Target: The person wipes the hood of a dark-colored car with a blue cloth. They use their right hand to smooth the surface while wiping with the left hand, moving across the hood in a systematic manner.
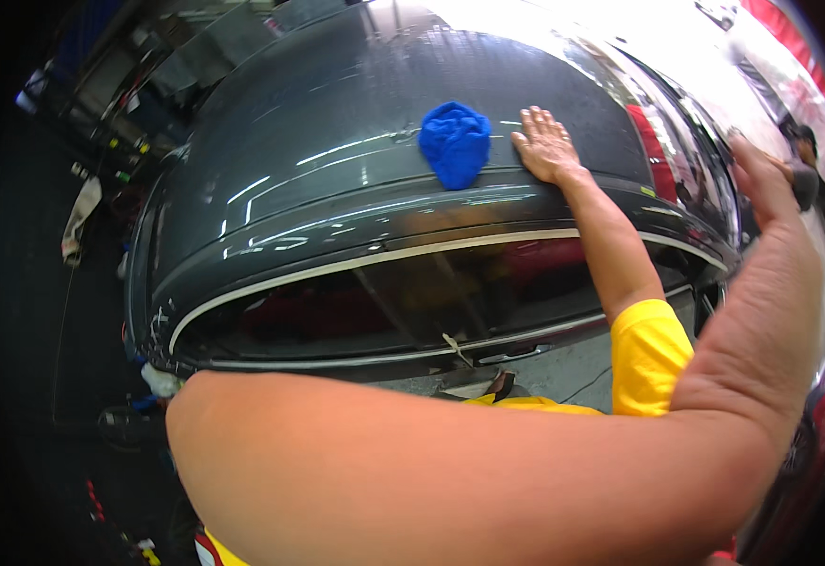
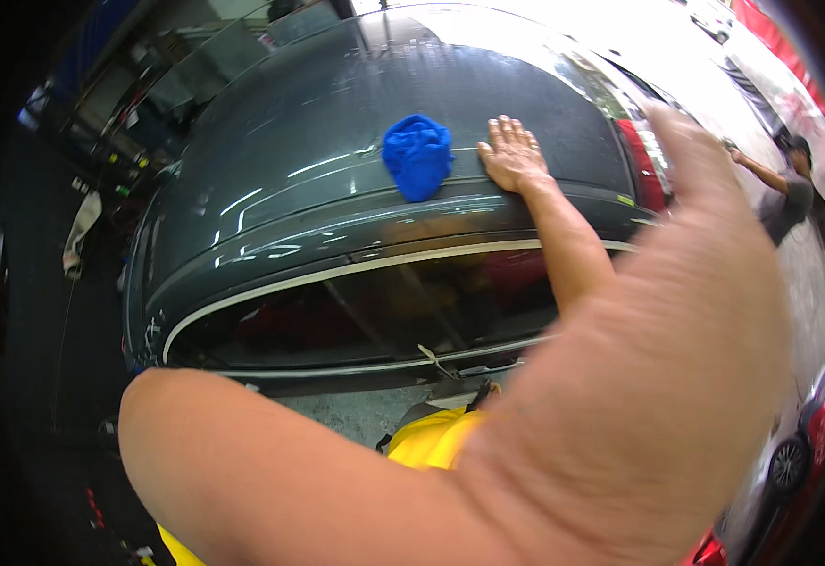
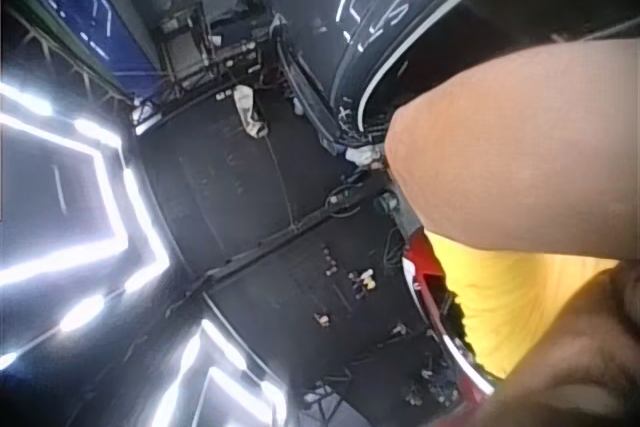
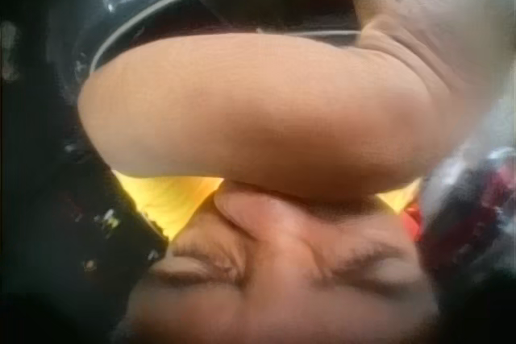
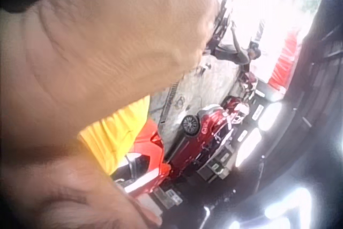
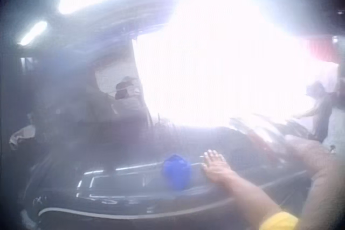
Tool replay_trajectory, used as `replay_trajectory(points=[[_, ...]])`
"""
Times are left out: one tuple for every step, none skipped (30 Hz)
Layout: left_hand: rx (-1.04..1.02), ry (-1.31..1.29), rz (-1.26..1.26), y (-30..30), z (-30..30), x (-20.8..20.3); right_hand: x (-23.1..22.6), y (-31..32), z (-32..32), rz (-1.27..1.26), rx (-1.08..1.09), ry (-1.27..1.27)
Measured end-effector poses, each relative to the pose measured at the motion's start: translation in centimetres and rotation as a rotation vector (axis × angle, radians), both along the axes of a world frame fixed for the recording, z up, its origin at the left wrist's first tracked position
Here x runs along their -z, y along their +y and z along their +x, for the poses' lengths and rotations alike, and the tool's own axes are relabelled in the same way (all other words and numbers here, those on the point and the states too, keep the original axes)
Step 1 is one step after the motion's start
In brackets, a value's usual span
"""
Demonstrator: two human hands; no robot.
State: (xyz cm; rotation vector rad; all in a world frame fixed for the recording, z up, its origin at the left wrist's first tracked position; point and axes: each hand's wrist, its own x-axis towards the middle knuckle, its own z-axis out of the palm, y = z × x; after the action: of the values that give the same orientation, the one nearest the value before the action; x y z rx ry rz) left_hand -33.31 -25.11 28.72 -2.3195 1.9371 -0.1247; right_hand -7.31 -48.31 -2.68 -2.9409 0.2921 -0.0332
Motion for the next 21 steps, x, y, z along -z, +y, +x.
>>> replay_trajectory(points=[[-0.023,-0.008,-0.008,0.5,0.0,0.1,-0.3,0.9,0.1,-0.03,-0.008,0.027],[-0.045,-0.014,-0.029,1.2,0.2,0.2,-0.4,1.3,0.1,-0.005,-0.014,0.023],[-0.04,-0.014,-0.05,1.3,1.1,0.7,0.5,0.2,-0.1,-0.012,0.016,0.037],[-0.06,0.0,-0.074,1.3,2.3,1.4,1.9,-0.8,-0.3,-0.016,0.043,0.053],[-0.241,-0.069,-0.025,2.0,1.0,0.2,0.0,5.0,2.1,0.062,-0.087,-0.009],[-0.282,-0.08,-0.055,3.6,1.7,-0.1,-1.7,5.3,1.4,0.095,-0.1,-0.017],[-0.226,-0.006,-0.118,3.2,5.9,2.5,0.2,-0.6,-1.1,0.04,0.033,0.022],[-0.255,0.028,-0.134,3.4,8.3,3.8,0.7,-2.1,-2.1,0.031,0.063,0.02],[-0.32,0.047,-0.152,4.3,10.7,5.2,0.8,-2.1,-2.3,0.049,0.068,0.017],[-0.405,0.129,-0.152,5.7,13.6,6.4,0.4,-1.4,-1.9,0.068,0.053,0.007],[-0.529,0.123,-0.148,7.1,16.0,7.6,-0.2,-0.2,-1.2,0.087,0.027,-0.008],[-0.648,0.124,-0.146,8.6,18.1,9.7,0.0,0.7,-1.1,0.09,0.006,-0.017],[-0.687,0.146,-0.21,10.6,21.4,12.0,-0.2,1.7,-0.3,0.093,-0.015,-0.035],[-0.712,0.175,-0.276,11.9,24.2,14.5,-0.3,2.1,0.3,0.091,-0.023,-0.05],[-0.694,0.178,-0.356,11.7,25.2,16.5,-0.3,2.2,0.5,0.095,-0.023,-0.054],[-0.668,0.188,-0.436,10.8,25.7,18.6,0.0,2.0,0.1,0.096,-0.016,-0.055],[-0.635,0.197,-0.517,9.6,26.3,20.1,0.0,1.6,0.0,0.096,-0.004,-0.06],[-0.58,0.21,-0.567,7.9,26.8,21.6,0.1,1.3,0.0,0.087,0.007,-0.055],[-0.528,0.227,-0.612,5.9,26.9,22.9,0.1,1.1,-0.4,0.08,0.016,-0.045],[-0.574,0.199,-0.582,4.0,26.7,23.9,0.1,0.9,-0.7,0.069,0.018,-0.036],[-0.619,0.172,-0.55,2.1,26.7,24.8,0.2,0.8,-0.8,0.07,0.022,-0.035]])
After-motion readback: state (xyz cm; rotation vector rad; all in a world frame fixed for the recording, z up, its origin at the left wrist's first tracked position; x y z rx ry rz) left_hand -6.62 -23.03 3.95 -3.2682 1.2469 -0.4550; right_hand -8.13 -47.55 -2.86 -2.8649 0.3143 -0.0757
